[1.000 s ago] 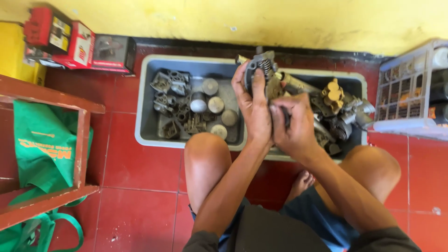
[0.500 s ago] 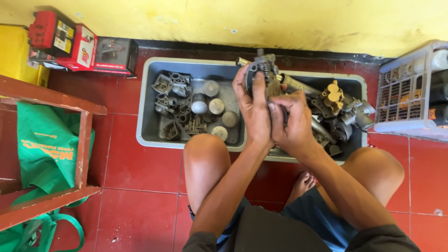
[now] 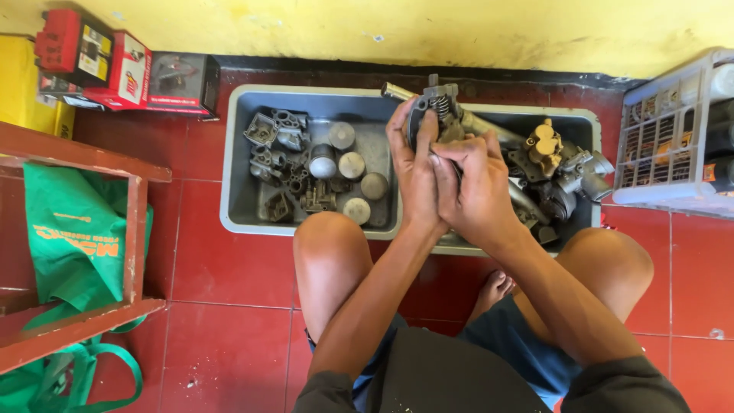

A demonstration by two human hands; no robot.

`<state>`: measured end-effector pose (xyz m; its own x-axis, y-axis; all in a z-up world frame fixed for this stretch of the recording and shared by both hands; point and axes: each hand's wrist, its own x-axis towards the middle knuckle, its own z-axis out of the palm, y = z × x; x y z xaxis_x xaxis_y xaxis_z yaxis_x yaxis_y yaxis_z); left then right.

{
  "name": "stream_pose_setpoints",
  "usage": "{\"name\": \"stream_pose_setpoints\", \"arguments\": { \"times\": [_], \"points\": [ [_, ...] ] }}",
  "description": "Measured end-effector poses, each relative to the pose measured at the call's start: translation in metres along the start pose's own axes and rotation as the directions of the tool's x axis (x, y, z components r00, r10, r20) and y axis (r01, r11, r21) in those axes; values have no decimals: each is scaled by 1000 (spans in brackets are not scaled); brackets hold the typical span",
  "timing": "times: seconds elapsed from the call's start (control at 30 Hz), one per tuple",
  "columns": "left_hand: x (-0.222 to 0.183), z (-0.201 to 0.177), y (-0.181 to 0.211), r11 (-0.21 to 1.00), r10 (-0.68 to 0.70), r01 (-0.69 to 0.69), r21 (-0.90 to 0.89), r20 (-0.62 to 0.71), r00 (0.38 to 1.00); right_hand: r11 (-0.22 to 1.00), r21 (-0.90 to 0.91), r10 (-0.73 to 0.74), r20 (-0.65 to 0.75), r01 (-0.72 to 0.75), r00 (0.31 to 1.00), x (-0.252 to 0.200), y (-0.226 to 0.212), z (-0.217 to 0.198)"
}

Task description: Sanding the surface of a carburetor component to clean and smooth it.

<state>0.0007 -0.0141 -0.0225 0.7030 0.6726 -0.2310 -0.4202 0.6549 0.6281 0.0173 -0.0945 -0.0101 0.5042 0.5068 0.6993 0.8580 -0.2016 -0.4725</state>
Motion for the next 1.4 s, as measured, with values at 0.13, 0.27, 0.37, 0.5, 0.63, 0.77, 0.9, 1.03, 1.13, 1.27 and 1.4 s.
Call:
{"name": "stream_pose_setpoints", "arguments": {
  "times": [0.13, 0.27, 0.37, 0.5, 0.63, 0.77, 0.9, 1.03, 1.13, 1.27, 1.4],
  "points": [
    [-7, 21, 20, 985, -114, 124, -124, 82, 990, 995, -67, -71, 18, 72, 997, -8, -1, -9],
    [8, 5, 7, 860, -256, 322, -397, 212, 943, 982, 176, 102, -192, -68, 976, -6, 24, -33],
    [3, 5, 18, 760, -306, 442, -478, 336, 891, 942, 298, 236, -257, -155, 937, 7, 24, -46],
    [9, -3, 2, 709, -377, 498, -499, 328, 866, 830, 458, 420, -135, -320, 898, 6, 23, -45],
    [5, -2, 11, 739, -373, 468, -485, 284, 883, 857, 438, 347, -97, -273, 933, -2, 18, -37],
    [16, -9, 5, 780, -362, 431, -454, 234, 902, 913, 368, 220, -85, -175, 972, -2, 6, -28],
    [1, 6, 12, 842, -213, 286, -457, 204, 955, 934, 315, 199, -70, -168, 978, -33, 24, -5],
    [6, -4, -3, 907, -121, 167, -386, 141, 983, 970, 221, 129, -128, -99, 983, -21, 14, 7],
    [1, 7, 0, 925, -76, 114, -364, 116, 990, 950, 291, 176, -197, -114, 964, -18, 9, 11],
    [2, 23, 20, 899, -117, 118, -421, 28, 993, 939, 319, 211, -232, -131, 949, -36, 35, 28],
    [0, 16, 13, 897, -167, 157, -414, 13, 986, 914, 384, 229, -221, -131, 948, -40, 48, 31]
  ]
}}
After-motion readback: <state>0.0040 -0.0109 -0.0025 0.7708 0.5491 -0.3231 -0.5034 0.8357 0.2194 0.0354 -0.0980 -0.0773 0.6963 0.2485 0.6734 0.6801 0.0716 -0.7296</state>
